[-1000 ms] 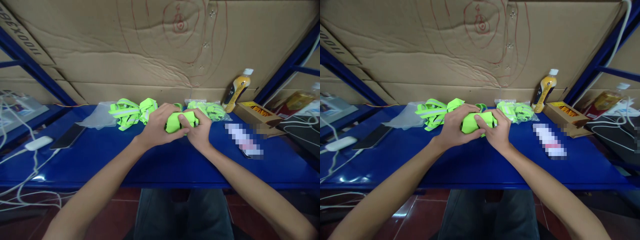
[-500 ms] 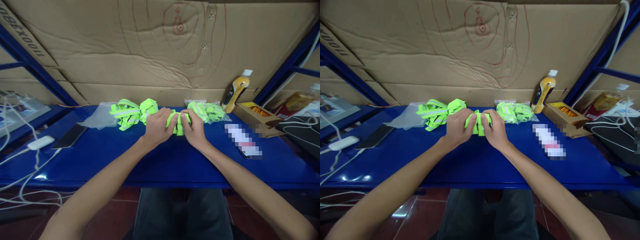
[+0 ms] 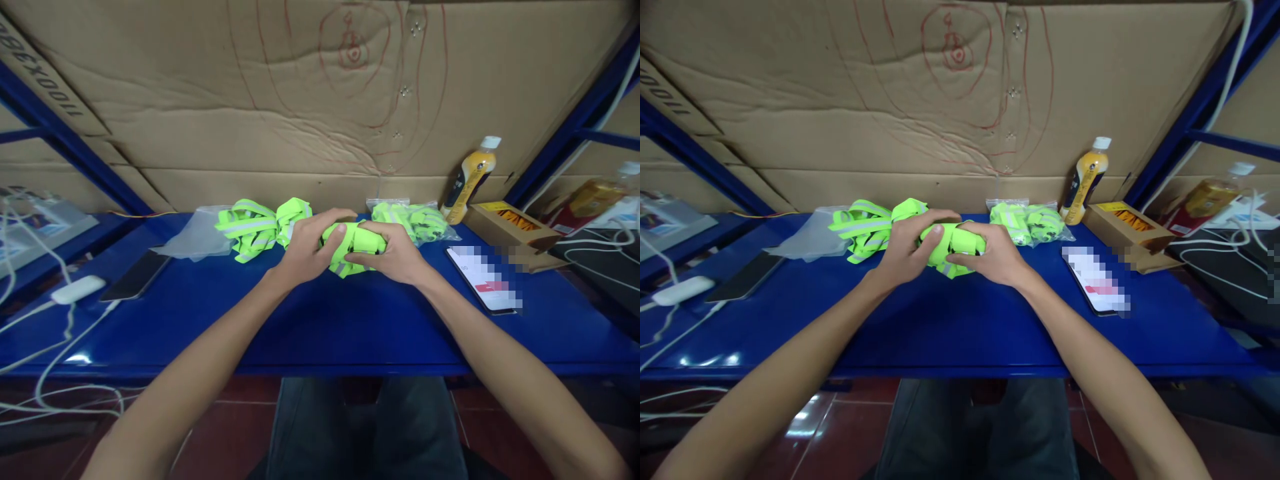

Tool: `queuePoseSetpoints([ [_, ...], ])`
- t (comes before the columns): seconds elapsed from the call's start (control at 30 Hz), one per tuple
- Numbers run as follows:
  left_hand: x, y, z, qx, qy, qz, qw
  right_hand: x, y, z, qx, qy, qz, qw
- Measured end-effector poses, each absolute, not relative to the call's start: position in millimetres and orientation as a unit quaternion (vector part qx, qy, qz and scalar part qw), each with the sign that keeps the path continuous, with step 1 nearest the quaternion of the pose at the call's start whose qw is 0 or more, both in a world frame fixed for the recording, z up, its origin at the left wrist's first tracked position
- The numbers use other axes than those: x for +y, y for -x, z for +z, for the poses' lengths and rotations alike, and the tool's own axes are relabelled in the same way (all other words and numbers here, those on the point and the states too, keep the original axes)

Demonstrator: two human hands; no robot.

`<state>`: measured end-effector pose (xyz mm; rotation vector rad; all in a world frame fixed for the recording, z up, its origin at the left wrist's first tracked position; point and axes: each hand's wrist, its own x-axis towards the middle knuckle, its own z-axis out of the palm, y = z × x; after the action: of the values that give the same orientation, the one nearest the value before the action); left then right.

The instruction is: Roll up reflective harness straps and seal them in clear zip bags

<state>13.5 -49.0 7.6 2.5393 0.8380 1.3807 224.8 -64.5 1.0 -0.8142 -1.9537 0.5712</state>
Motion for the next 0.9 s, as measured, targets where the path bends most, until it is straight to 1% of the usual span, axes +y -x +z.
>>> queuePoseSetpoints([
  [0.13, -40.6, -8.4, 11.3, 0.304, -0.786, 0.423, 0.333, -62.4, -231.6, 3.2, -0.814, 0.311, 0.159, 0.465],
  [0.2, -38.6, -7.1, 11.9, 0.304, -0.738, 0.403, 0.448, -60.7, -234.2, 1.9, -0.822, 0.300, 0.113, 0.471],
  [0.27, -37.8, -6.6, 11.9, 0.305, -0.696, 0.383, 0.525, -58.8, -235.9, -1.2, -0.834, 0.279, 0.053, 0.472],
  [0.37, -36.6, -5.5, 11.7, 0.327, -0.658, 0.371, 0.568, -57.0, -236.6, -6.7, -0.856, 0.241, -0.021, 0.456],
  [0.53, -35.1, -0.7, 13.5, 0.382, -0.624, 0.326, 0.599, -58.4, -233.8, -9.0, -0.882, 0.219, -0.139, 0.393],
  [0.63, -35.6, -2.0, 12.5, 0.378, -0.633, 0.348, 0.578, -58.9, -233.1, -8.9, -0.874, 0.224, -0.168, 0.398],
  [0.73, -33.8, -5.3, 8.4, 0.388, -0.683, 0.382, 0.487, -58.8, -233.8, -10.7, -0.864, 0.235, -0.137, 0.423],
  [0.83, -30.2, -6.4, 5.0, 0.386, -0.745, 0.410, 0.358, -58.8, -233.8, -12.9, -0.864, 0.224, -0.123, 0.434],
  [0.9, -29.7, -6.0, 4.8, 0.359, -0.778, 0.436, 0.275, -58.4, -233.1, -13.7, -0.863, 0.215, -0.117, 0.441],
])
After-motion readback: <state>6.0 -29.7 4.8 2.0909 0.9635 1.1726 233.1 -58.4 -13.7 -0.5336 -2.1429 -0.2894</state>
